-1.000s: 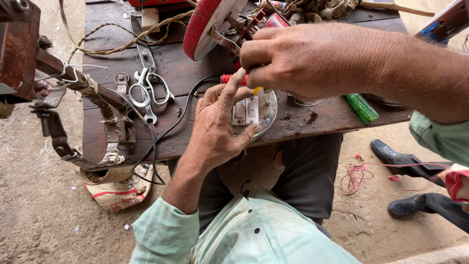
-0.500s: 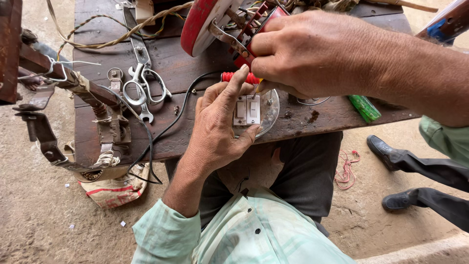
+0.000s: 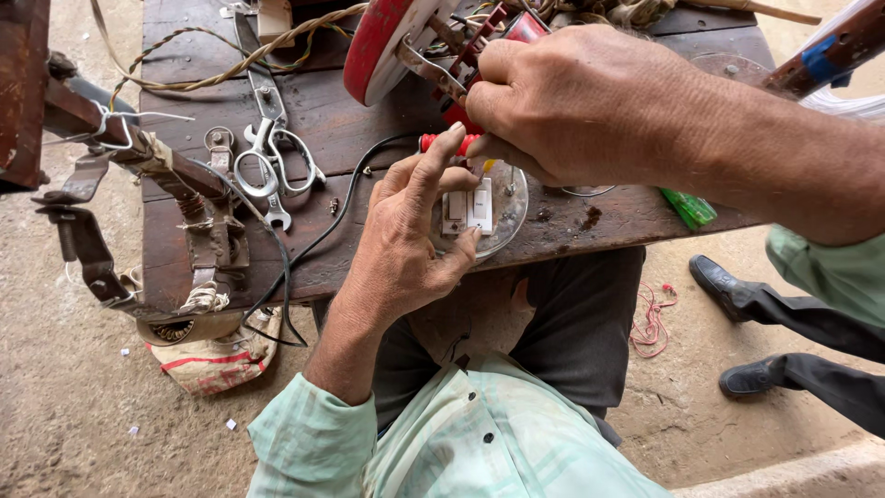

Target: The person repairs a small red electric appliance at an outdoor workbench. They strip and twist wire ends by hand, connect wires to a switch plate and capacitor, mount the switch assembly onto a metal base with a coiled red handle, and fit the assembly into the appliance housing.

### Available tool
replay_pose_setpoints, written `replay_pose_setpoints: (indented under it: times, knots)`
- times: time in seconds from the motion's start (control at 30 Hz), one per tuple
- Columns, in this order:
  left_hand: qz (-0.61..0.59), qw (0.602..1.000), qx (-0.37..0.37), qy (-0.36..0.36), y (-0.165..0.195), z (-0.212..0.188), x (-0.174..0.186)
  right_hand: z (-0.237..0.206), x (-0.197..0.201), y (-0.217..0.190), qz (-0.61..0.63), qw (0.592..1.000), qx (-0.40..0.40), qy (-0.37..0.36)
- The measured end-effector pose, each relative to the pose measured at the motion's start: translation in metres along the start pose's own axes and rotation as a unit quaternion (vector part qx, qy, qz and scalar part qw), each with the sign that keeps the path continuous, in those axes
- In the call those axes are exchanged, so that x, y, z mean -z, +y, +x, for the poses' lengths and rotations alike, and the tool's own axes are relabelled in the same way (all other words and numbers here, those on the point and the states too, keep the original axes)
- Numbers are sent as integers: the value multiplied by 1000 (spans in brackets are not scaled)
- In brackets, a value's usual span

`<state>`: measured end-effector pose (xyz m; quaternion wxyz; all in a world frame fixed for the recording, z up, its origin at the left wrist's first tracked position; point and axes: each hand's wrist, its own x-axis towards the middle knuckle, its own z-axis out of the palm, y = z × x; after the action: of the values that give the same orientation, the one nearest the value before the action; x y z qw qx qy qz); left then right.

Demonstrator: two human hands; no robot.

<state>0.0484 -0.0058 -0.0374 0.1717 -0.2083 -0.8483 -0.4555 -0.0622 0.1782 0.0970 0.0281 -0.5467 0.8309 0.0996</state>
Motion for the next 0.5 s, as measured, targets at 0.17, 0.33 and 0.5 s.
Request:
replay_pose_setpoints:
  times: [0.17, 0.33, 0.5]
  knots:
    - [8, 1000, -2, 5, 1, 1, -1, -2, 5, 4, 26, 979, 137, 148]
    - [-1, 1000, 12, 1, 1, 0, -1, 2, 6, -1, -6, 998, 37, 57]
    - [23, 1000, 14, 6, 2, -1, -4, 5, 8, -4, 6, 998, 37, 51]
